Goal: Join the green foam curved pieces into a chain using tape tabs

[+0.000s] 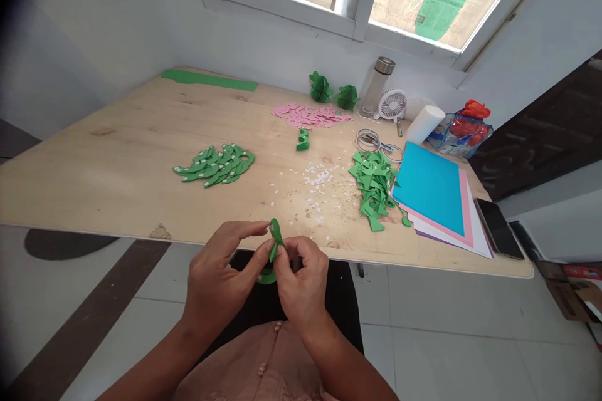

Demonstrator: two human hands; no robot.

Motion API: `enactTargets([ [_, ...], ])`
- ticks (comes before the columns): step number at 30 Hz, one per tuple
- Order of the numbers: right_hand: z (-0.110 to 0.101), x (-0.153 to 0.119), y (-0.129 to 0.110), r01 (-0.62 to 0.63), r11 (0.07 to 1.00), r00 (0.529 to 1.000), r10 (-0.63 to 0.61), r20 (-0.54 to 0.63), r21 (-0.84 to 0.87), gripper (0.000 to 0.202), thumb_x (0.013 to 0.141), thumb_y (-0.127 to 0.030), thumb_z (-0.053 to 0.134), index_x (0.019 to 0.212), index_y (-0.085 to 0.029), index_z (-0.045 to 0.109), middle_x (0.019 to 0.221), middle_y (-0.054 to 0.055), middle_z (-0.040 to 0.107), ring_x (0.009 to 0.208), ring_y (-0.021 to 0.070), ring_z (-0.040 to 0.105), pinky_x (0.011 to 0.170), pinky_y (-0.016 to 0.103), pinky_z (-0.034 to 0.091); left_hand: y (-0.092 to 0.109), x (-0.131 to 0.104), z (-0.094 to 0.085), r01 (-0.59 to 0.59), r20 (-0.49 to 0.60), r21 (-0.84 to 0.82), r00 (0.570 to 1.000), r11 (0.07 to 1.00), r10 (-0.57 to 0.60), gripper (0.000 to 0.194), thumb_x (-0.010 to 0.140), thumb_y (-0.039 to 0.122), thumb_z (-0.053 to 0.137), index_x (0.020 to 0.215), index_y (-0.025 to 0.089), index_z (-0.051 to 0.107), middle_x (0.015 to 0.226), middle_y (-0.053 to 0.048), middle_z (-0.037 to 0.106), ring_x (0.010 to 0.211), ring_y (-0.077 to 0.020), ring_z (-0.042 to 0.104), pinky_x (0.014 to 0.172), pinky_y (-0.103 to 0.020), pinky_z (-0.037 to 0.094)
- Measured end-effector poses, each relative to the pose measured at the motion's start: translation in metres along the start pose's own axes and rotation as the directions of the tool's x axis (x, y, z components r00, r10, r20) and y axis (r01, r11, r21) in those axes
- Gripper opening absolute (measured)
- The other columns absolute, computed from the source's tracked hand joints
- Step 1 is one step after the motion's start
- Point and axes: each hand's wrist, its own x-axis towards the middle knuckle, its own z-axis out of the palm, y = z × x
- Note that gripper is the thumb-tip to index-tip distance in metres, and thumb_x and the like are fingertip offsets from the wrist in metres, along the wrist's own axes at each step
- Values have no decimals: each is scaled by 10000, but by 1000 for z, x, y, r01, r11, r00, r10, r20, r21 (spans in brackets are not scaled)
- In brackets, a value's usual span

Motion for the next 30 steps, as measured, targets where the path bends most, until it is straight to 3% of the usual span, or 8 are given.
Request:
enactTargets([
  [6,-2,2,2,200,975,980,-199,22,-98,118,813,-196,527,728,-180,606,670,24,606,647,158,551,612,288,445,-3,4,-3,-137,-8,103,990,985,139,173,777,153,598,940,203,627,846,-40,688,812,-202,620,746,-339,463],
  [11,-5,5,0,384,920,923,-382,38,-78,106,796,-129,532,786,-194,616,927,86,631,896,208,588,761,356,485,-2,6,-8,-213,38,101,977,972,210,197,783,114,588,953,198,638,847,-42,702,819,-199,621,775,-351,455],
  [24,-9,3,-4,549,832,836,-541,94,-87,157,777,-77,533,820,-203,616,877,75,656,799,194,602,689,350,494,1,7,-24,-153,139,19,979,988,149,163,820,157,542,901,230,663,826,-22,704,798,-187,626,766,-351,470],
  [30,-13,4,-3,584,808,807,-569,161,-73,154,766,-65,545,812,-198,608,867,70,656,790,182,601,687,337,495,-1,10,-31,-179,191,-2,966,984,176,123,825,171,545,868,221,650,770,-14,694,770,-183,622,744,-351,466],
])
